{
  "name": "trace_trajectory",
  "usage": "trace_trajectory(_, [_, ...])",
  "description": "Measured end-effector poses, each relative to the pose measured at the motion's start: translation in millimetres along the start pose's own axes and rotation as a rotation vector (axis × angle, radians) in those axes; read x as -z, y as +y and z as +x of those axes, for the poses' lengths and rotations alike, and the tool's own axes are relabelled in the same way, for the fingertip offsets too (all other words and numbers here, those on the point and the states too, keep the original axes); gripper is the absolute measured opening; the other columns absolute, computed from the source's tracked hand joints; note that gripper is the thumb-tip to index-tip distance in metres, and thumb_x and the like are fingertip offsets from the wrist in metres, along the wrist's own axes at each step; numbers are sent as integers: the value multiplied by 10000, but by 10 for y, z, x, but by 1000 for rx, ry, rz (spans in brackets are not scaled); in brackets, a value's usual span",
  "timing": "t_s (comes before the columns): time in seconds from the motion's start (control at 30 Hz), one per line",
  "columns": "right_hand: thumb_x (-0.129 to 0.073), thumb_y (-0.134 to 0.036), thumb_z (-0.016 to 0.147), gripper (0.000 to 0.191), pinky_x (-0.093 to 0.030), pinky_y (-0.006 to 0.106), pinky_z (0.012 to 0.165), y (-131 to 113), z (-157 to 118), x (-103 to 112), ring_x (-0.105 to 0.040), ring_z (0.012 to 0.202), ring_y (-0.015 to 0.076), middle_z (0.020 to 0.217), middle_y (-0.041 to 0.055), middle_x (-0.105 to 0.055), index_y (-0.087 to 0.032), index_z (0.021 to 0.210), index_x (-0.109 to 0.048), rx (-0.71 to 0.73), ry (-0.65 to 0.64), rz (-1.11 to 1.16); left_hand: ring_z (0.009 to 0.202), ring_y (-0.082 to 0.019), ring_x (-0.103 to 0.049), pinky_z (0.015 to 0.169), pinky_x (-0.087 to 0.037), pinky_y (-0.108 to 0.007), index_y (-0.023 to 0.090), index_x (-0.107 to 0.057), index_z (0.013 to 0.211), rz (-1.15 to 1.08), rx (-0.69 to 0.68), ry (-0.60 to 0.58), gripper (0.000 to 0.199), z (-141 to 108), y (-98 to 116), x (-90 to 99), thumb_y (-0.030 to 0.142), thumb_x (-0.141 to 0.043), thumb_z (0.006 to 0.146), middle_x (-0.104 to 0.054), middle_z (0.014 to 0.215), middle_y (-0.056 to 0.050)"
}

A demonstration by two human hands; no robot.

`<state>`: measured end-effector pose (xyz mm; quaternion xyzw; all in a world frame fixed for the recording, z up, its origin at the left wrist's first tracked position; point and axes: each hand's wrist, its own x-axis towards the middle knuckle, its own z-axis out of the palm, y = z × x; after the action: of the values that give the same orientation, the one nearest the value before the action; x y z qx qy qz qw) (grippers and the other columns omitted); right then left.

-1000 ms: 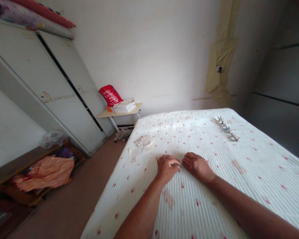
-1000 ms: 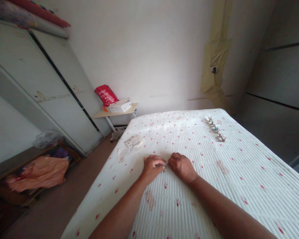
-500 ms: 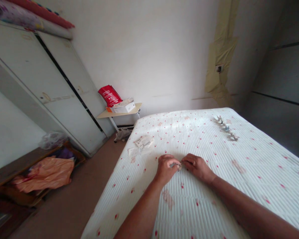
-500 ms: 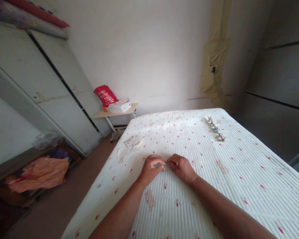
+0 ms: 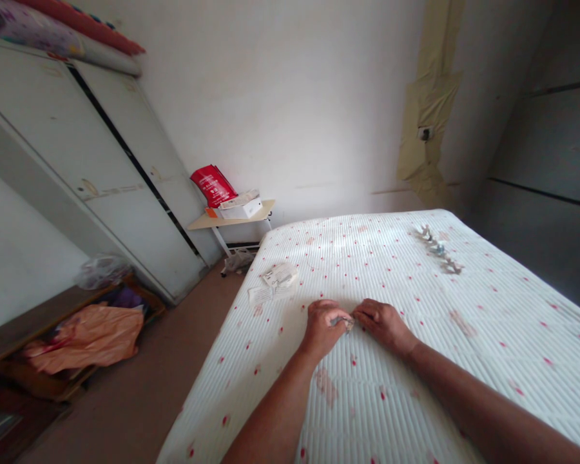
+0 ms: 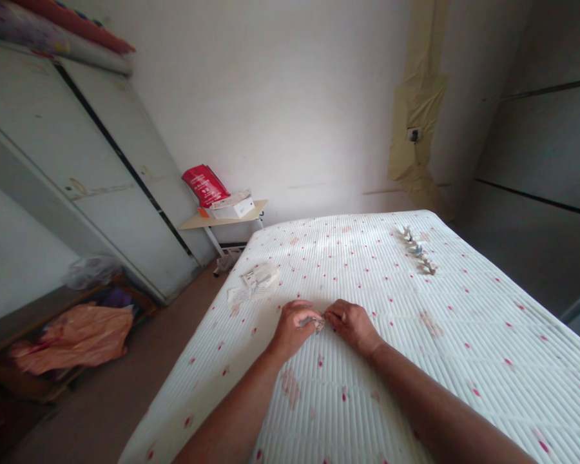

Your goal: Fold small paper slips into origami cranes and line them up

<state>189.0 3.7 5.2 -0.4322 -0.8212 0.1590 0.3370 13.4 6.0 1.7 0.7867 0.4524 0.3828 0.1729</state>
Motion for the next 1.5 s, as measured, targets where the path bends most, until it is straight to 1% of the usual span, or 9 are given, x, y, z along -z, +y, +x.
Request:
trace_trajectory(0.23, [-400,-238,880,305,-438,234,592,28,-2,-26,-585,630,136,660,28,-616,-182,698,-638,-7,21,-10,887,-172,-594,889,-398,-326,245,-705,700,-29,-7,14,226,7,-17,-12,59,-584,655,-705,735,31])
trace_trajectory(0.4, [-434,-279,858,242,-499,278,714,148,-21,-46,-636,808,177,881,70,-673,-187,926,-647,-79,188,72,829,-151,-606,824,-448,-288,218,-700,726,-146,7,50,224,13,-65,35,53,-562,666,-693,766,4])
trace_trajectory(0.53, [-462,-236,824,196,-518,287,645,167,-38,-28,-627,718,166,840,60,-648,-195,909,-634,-47,257,143,844,-152,-605,824,-454,-281,215,-698,731,-180,-2,50,220,12,-88,54,51,-570,658,-688,775,-1])
trace_trajectory(0.6, [-476,-198,809,191,-516,275,612,114,-44,-14,-608,697,153,867,64,-621,-196,936,-618,38,244,154,835,-152,-604,823,-453,-279,215,-696,719,-163,-4,33,219,15,-92,45,48,-570,655,-685,757,1])
trace_trajectory(0.7, [-458,-135,809,219,-511,297,730,12,-46,-11,-587,862,172,936,78,-601,-204,955,-606,210,194,73,808,-146,-601,814,-449,-268,206,-684,694,-142,6,9,200,23,-95,26,52,-560,663,-675,731,3])
trace_trajectory(0.8, [-463,-127,814,200,-503,313,749,-54,-40,-32,-570,876,184,942,88,-603,-194,934,-608,287,171,-72,780,-142,-595,789,-447,-257,186,-665,664,-137,30,11,161,29,-93,17,67,-557,667,-660,721,-3])
trace_trajectory(0.93, [-466,-169,843,148,-500,301,720,-89,-24,-58,-568,818,180,890,94,-611,-167,886,-608,275,160,-178,783,-146,-589,773,-447,-257,178,-653,661,-141,60,22,142,27,-72,19,76,-554,666,-649,728,-7])
trace_trajectory(1.17, [-444,-206,870,184,-471,304,682,-86,-19,-80,-564,776,184,823,96,-616,-164,816,-615,288,196,-293,815,-145,-588,777,-451,-252,177,-664,730,-190,108,10,150,2,-42,3,82,-559,681,-644,778,-9])
trace_trajectory(1.5, [-432,-188,872,207,-411,284,661,-77,-17,-78,-525,727,173,770,74,-597,-163,756,-601,282,227,-358,763,-143,-602,733,-454,-244,153,-654,726,-338,226,23,98,11,52,-11,113,-580,677,-652,753,-14])
